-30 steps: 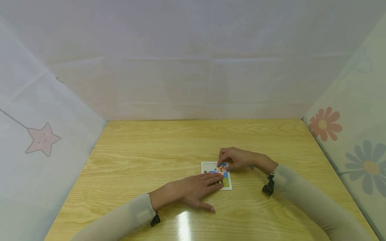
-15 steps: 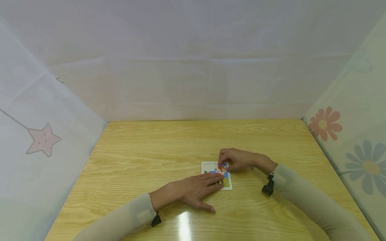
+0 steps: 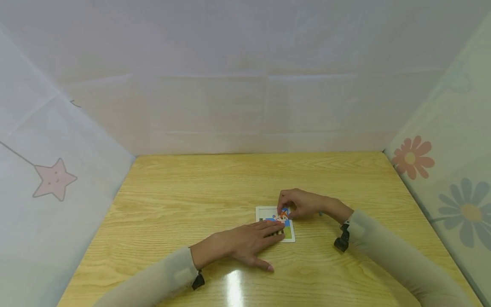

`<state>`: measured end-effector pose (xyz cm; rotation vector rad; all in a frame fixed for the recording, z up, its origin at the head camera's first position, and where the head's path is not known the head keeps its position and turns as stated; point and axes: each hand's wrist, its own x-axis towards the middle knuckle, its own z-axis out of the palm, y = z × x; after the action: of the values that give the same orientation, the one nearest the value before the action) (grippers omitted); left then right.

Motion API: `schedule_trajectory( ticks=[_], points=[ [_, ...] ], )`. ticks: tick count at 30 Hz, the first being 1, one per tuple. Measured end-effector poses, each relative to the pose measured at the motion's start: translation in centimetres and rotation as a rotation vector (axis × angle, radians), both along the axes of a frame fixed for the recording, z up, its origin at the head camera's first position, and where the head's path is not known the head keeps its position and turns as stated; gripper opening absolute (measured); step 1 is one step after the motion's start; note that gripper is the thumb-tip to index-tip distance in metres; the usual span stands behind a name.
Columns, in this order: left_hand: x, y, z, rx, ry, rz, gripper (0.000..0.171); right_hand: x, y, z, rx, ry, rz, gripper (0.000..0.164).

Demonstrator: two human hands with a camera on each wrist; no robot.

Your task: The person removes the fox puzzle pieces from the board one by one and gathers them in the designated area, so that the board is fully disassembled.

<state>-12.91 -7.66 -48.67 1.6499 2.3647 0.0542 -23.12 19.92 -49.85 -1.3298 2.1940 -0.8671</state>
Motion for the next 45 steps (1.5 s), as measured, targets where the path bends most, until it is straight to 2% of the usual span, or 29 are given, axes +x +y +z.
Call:
schedule_trajectory(
  ticks=[16, 23, 34, 42, 45],
  points=[
    [-0.1, 0.0, 0.0, -0.028, -0.024, -0.004, 0.093, 0.4, 0.1, 0.0, -0.006, -0.039, -0.116, 0.035],
    [-0.1, 0.1, -0.2, -0.041, -0.042, -0.004, 0.094, 0.4, 0.3, -0.3, -0.033, -0.069, -0.104, 0.033],
    [-0.1, 0.0, -0.4, -0.031, -0.013, -0.015, 0.095, 0.5, 0.4, -0.3, -0.061, -0.118, -0.107, 0.031],
    [-0.1, 0.0, -0.3, -0.033, -0.031, -0.015, 0.094, 0.5, 0.8, -0.3, -0.095, -0.163, -0.130, 0.033],
    [-0.1, 0.0, -0.2, -0.035, -0.035, -0.012, 0.094, 0.4, 1.1, -0.2, -0.100, -0.153, -0.128, 0.033]
  ],
)
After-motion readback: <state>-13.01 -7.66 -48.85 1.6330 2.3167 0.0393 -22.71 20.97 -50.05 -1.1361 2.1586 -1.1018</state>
